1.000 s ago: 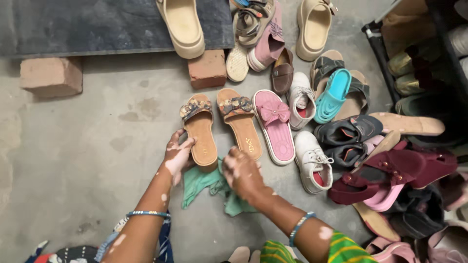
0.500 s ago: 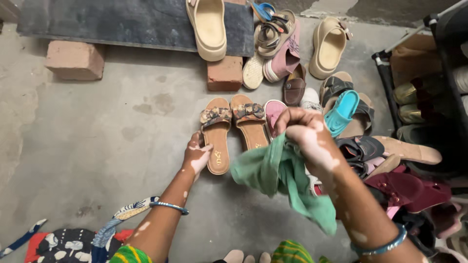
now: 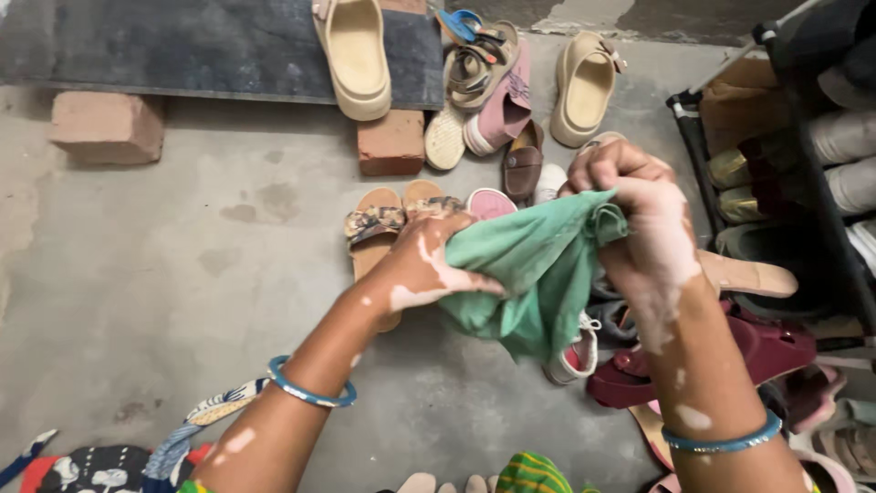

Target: The person wipes the exterior and interior of a pair of brown slip-on shoes and a pair of floral slide sandals using a green cloth. After cleaning, the person places the shoes onto a multi-tiered shoe rack.

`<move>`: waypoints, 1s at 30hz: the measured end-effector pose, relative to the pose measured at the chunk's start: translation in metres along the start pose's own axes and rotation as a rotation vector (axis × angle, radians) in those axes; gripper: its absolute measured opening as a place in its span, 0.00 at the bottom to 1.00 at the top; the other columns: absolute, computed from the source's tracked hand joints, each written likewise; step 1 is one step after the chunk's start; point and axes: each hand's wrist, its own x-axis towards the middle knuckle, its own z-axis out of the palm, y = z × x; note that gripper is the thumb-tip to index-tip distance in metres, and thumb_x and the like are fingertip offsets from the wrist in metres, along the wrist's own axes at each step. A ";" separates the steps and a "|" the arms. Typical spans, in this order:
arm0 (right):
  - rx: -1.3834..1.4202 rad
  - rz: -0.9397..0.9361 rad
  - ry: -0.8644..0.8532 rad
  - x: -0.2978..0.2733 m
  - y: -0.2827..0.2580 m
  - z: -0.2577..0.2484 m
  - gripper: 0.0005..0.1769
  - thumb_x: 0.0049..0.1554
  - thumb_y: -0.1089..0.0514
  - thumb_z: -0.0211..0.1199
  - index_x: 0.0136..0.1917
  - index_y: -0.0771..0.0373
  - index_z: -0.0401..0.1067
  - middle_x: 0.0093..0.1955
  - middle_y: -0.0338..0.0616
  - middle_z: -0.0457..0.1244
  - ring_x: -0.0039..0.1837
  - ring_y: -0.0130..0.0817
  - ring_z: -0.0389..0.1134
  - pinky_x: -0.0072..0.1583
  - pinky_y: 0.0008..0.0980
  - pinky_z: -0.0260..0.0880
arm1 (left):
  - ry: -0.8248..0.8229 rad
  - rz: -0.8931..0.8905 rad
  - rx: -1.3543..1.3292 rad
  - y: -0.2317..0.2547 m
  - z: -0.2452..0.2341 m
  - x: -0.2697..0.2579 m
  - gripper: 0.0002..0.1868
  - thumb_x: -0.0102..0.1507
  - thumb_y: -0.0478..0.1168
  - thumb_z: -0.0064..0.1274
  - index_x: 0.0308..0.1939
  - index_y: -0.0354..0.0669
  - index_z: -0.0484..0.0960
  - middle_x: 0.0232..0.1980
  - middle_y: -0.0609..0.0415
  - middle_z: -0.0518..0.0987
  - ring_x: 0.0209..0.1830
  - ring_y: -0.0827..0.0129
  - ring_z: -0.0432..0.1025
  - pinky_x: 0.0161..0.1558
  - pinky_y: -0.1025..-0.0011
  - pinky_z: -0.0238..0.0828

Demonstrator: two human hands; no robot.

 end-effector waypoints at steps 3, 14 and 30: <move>-0.025 -0.061 -0.080 -0.013 -0.004 -0.018 0.07 0.53 0.69 0.57 0.36 0.64 0.62 0.40 0.45 0.57 0.45 0.36 0.58 0.53 0.34 0.63 | 0.071 -0.126 0.078 0.001 0.018 0.012 0.21 0.52 0.44 0.66 0.46 0.42 0.82 0.45 0.45 0.83 0.48 0.54 0.78 0.51 0.63 0.73; -0.237 0.120 0.303 -0.060 0.042 -0.052 0.30 0.49 0.59 0.62 0.65 0.65 0.67 0.65 0.46 0.64 0.67 0.41 0.65 0.69 0.46 0.64 | 0.225 -0.157 -0.790 -0.008 0.033 0.018 0.12 0.67 0.27 0.43 0.53 0.40 0.75 0.50 0.52 0.77 0.53 0.69 0.72 0.55 0.70 0.71; 0.042 0.238 0.539 -0.057 0.089 -0.030 0.31 0.54 0.57 0.67 0.70 0.62 0.66 0.63 0.45 0.68 0.62 0.38 0.70 0.60 0.44 0.73 | 0.386 -0.521 -0.759 -0.040 0.052 -0.002 0.19 0.63 0.34 0.47 0.58 0.40 0.80 0.56 0.53 0.82 0.57 0.69 0.75 0.57 0.71 0.72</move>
